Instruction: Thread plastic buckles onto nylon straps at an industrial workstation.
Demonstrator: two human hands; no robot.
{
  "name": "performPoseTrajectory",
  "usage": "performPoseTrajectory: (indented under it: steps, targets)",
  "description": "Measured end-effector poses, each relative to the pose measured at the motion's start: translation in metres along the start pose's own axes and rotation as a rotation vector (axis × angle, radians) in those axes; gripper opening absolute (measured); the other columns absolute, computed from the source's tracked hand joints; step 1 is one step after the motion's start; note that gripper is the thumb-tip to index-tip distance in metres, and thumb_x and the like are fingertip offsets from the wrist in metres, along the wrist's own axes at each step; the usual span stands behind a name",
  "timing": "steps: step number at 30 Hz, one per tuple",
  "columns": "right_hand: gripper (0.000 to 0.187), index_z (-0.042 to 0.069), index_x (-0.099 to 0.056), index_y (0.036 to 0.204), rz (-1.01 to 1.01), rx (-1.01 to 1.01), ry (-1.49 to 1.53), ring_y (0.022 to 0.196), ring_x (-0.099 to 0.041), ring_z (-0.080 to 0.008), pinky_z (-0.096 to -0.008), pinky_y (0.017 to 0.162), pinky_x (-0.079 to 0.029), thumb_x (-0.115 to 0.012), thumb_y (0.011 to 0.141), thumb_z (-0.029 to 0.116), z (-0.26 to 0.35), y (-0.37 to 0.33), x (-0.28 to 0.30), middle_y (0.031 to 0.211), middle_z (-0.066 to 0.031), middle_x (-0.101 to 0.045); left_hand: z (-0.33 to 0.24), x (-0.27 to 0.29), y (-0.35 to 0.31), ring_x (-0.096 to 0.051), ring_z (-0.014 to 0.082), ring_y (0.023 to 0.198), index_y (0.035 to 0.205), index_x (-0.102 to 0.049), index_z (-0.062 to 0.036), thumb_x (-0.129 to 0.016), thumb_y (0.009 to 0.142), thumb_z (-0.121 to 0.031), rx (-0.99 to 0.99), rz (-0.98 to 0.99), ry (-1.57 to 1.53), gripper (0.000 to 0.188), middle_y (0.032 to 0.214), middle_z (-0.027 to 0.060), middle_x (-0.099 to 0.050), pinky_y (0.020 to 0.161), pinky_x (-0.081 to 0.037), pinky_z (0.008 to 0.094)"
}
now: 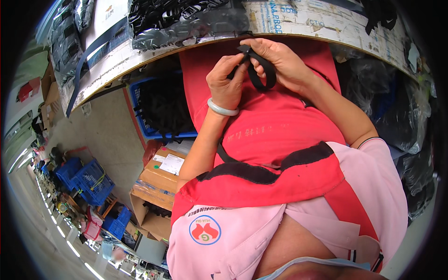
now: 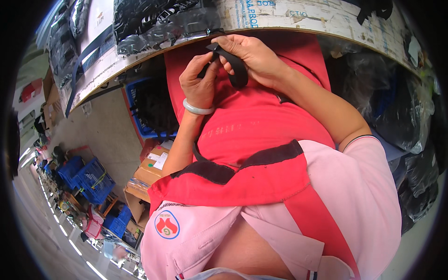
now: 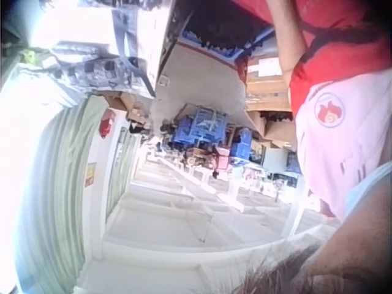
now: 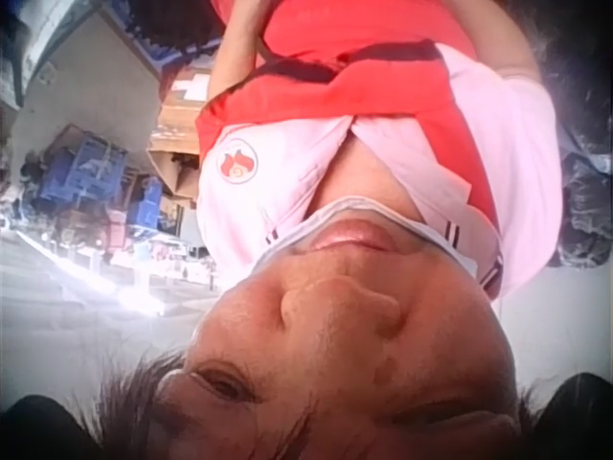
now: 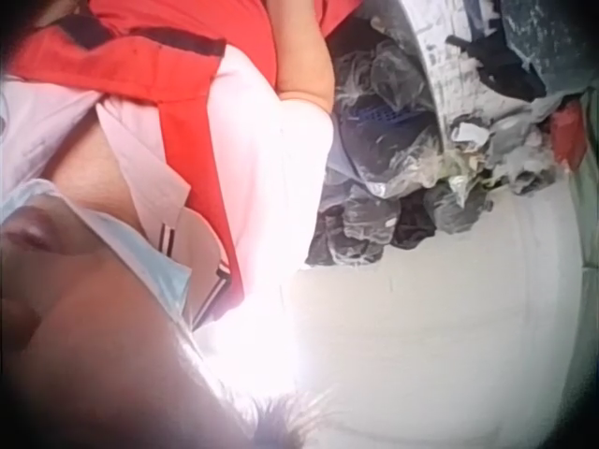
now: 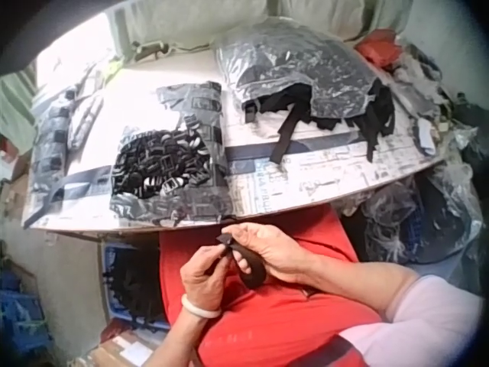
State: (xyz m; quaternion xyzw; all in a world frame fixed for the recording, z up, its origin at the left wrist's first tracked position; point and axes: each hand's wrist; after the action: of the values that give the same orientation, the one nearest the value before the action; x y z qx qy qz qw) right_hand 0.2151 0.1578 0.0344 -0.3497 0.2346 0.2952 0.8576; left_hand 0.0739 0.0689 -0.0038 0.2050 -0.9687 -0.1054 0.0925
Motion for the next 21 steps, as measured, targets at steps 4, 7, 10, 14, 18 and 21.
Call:
performPoseTrajectory:
  steps: [4, 7, 10, 14, 18, 21]
  targets:
    - [0.021, 0.003, -0.060, 0.098, 0.177, -0.139, -0.039, 0.065, -0.060, -0.0051, -0.0186, 0.060, -0.051, -0.061, 0.095, 0.023, 0.012, 0.000, 0.009, 0.074, -0.0014, -0.061, -0.021, 0.014, 0.004, -0.062, 0.0139, 0.065, 0.104, -0.066, 0.0021, -0.066, 0.088, -0.006, 0.654, 0.100, -0.552, 0.018, 0.081, 0.0076, -0.065, 0.051, -0.048, 0.0230]
    - [0.018, 0.003, -0.066, 0.102, 0.096, 0.101, -0.369, 0.081, -0.060, -0.0055, -0.0223, 0.078, -0.048, -0.065, 0.091, 0.017, 0.006, 0.000, 0.005, 0.084, -0.0024, -0.064, -0.015, 0.015, 0.007, -0.057, 0.0125, 0.053, 0.107, -0.065, 0.0016, -0.064, 0.091, -0.015, 0.826, 0.036, -0.793, 0.023, 0.073, 0.0072, -0.063, 0.042, -0.043, 0.0223]
    - [0.014, 0.004, -0.068, 0.100, -0.022, 0.520, -0.884, 0.088, -0.058, -0.0074, -0.0216, 0.080, -0.047, -0.068, 0.088, 0.011, -0.001, -0.003, 0.007, 0.094, -0.0025, -0.064, -0.019, 0.012, 0.011, -0.056, 0.0116, 0.049, 0.102, -0.066, 0.0014, -0.065, 0.091, -0.016, 0.859, 0.048, -0.781, 0.021, 0.068, 0.0076, -0.063, 0.041, -0.043, 0.0226]
    - [0.009, 0.003, -0.069, 0.095, 0.061, 0.851, -0.727, 0.083, -0.056, -0.0087, -0.0218, 0.073, -0.045, -0.067, 0.086, 0.006, 0.011, -0.015, -0.012, 0.098, -0.0023, -0.063, -0.039, 0.012, 0.016, -0.055, 0.0106, 0.048, 0.096, -0.068, 0.0010, -0.067, 0.090, -0.017, 0.680, 0.036, -0.671, 0.019, 0.066, 0.0070, -0.063, 0.042, -0.043, 0.0227]
    - [0.012, 0.005, -0.068, 0.098, 0.041, 0.913, -1.049, 0.084, -0.056, -0.0094, -0.0221, 0.074, -0.045, -0.066, 0.086, 0.002, 0.017, -0.007, -0.005, 0.091, -0.0026, -0.066, -0.041, 0.011, 0.023, -0.056, 0.0100, 0.048, 0.098, -0.068, 0.0014, -0.067, 0.090, -0.016, 0.698, 0.008, -0.728, 0.019, 0.065, 0.0071, -0.063, 0.042, -0.042, 0.0217]
    - [0.013, 0.005, -0.068, 0.100, 0.052, 0.924, -0.927, 0.076, -0.056, -0.0077, -0.0198, 0.068, -0.045, -0.065, 0.088, 0.003, 0.009, -0.008, -0.002, 0.086, -0.0009, -0.066, -0.026, 0.009, 0.016, -0.056, 0.0101, 0.048, 0.098, -0.068, 0.0017, -0.066, 0.090, -0.014, 0.691, 0.076, -0.664, 0.018, 0.066, 0.0069, -0.064, 0.043, -0.043, 0.0218]
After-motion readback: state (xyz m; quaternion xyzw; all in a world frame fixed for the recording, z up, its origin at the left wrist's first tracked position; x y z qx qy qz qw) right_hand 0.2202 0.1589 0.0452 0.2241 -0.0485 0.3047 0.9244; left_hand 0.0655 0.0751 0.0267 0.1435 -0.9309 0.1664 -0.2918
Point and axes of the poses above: each hand's wrist, its own y-axis towards the middle knuckle, its own x-axis out of the back of the hand, z = x × y
